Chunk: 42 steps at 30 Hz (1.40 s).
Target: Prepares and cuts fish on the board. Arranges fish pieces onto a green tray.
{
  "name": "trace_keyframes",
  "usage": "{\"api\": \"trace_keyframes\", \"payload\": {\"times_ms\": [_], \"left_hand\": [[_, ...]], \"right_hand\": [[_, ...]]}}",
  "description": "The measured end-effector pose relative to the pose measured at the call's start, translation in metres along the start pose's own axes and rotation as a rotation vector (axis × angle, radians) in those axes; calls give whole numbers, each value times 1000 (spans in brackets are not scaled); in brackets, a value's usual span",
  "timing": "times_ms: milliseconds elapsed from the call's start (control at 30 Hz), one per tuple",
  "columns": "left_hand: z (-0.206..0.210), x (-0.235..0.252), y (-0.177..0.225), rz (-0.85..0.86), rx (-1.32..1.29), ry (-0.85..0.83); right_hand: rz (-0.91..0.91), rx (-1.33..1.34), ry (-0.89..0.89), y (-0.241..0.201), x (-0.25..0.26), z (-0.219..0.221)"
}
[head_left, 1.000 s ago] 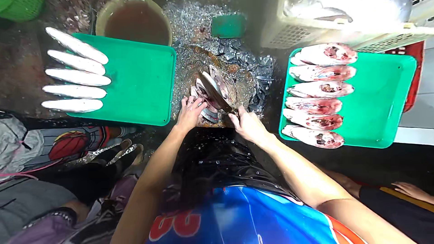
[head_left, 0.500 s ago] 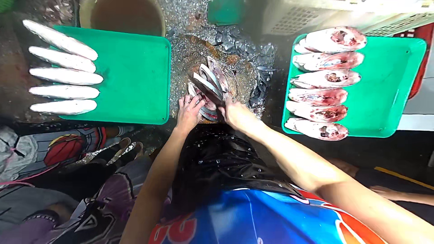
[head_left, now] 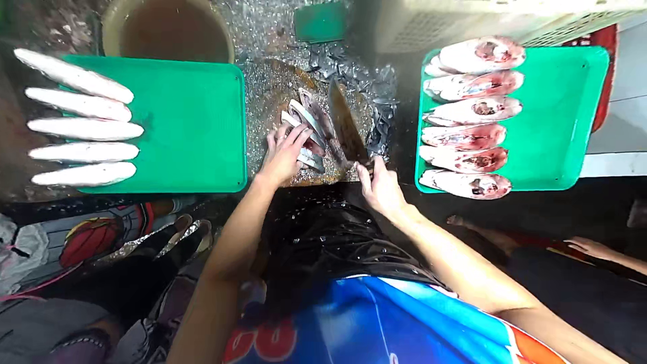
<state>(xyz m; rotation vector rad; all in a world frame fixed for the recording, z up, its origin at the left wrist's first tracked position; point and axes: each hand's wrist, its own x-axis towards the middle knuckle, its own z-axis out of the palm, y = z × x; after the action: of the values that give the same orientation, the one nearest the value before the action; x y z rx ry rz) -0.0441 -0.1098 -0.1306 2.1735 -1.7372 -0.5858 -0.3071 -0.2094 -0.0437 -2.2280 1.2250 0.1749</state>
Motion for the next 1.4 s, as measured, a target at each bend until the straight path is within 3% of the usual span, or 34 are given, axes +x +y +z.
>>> {"api": "trace_keyframes", "payload": {"times_ms": [133, 433, 567, 733, 800, 900, 1033, 1200, 1300, 1400], "left_hand": [[-9, 18, -4, 38, 137, -176], [5, -23, -13, 47, 117, 6], [9, -28, -16, 53, 96, 85], [16, -42, -23, 61, 69, 129], [9, -37, -19, 71, 54, 86], [-18, 8, -5, 86, 59, -85], [-22, 57, -5, 153, 217, -370], [-30, 27, -15, 161, 232, -276], [-33, 10, -16, 137, 130, -220], [-43, 47, -5, 187, 56, -80]], "right_hand": [[-42, -20, 6, -16, 17, -9], [-76, -297, -232, -49, 57, 17], [-67, -243, -257, -24, 63, 39], [-20, -200, -446, -3, 37, 6], [-32, -162, -367, 7, 21, 2], [-77, -6, -45, 18, 12, 4], [48, 55, 34, 13, 31, 0], [74, 105, 95, 5, 52, -6], [47, 153, 241, 6, 57, -1], [87, 10, 337, 25, 79, 19]]}}
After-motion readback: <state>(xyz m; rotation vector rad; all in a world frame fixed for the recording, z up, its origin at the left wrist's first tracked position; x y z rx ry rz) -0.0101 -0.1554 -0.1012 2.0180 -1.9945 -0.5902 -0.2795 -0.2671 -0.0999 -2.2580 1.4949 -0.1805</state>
